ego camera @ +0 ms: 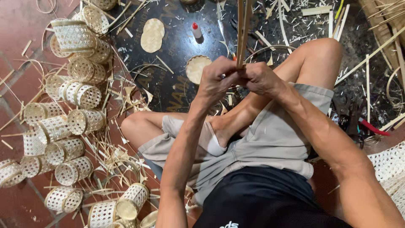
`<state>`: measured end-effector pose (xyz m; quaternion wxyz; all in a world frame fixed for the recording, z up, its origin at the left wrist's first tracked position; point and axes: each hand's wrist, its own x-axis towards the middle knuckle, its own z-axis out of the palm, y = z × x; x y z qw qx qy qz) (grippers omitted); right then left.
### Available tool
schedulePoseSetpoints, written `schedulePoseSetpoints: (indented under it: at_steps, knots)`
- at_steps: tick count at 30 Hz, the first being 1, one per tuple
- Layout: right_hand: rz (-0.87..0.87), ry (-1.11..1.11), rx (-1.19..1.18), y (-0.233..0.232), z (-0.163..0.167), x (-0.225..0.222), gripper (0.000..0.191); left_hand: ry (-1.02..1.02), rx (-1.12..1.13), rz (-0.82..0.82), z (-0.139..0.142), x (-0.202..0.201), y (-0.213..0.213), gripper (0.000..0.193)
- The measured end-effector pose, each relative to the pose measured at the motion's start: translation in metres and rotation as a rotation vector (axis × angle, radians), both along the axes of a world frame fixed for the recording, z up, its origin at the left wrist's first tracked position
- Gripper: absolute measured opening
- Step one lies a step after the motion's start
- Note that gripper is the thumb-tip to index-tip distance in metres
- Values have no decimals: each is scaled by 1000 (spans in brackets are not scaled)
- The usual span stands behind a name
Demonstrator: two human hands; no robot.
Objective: The person sits on the floor and assembles small woven bamboo baskets. They fit a circular woven base into a basket body, trim the base with a knife, and prepare thin bamboo strips using pliers and a cylindrical tool. The person then weaves the strips into the basket rim.
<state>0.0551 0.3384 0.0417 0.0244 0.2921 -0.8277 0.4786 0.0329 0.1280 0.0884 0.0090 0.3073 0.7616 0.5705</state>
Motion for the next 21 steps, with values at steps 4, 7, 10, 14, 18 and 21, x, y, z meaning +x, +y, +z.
schedulePoseSetpoints:
  at_steps: [4, 7, 10, 14, 18, 21]
  knots:
    - [17, 65, -41, -2, 1, 6, 22, 64, 13, -4, -1, 7, 5, 18]
    - [15, 67, 20, -4, 4, 8, 22, 54, 74, -18, -4, 13, 4, 19]
    - [26, 64, 50, -6, 10, 5, 21, 32, 103, -9, 0, 13, 5, 17]
    - [53, -91, -35, -17, 30, 0, 15, -210, 71, -24, 25, 5, 3, 11]
    - [5, -495, -82, -31, 53, 14, 9, -183, -171, -79, 81, -19, -11, 15]
    - [65, -243, -237, -10, 57, 40, 21, -467, -93, -251, 127, -26, -22, 16]
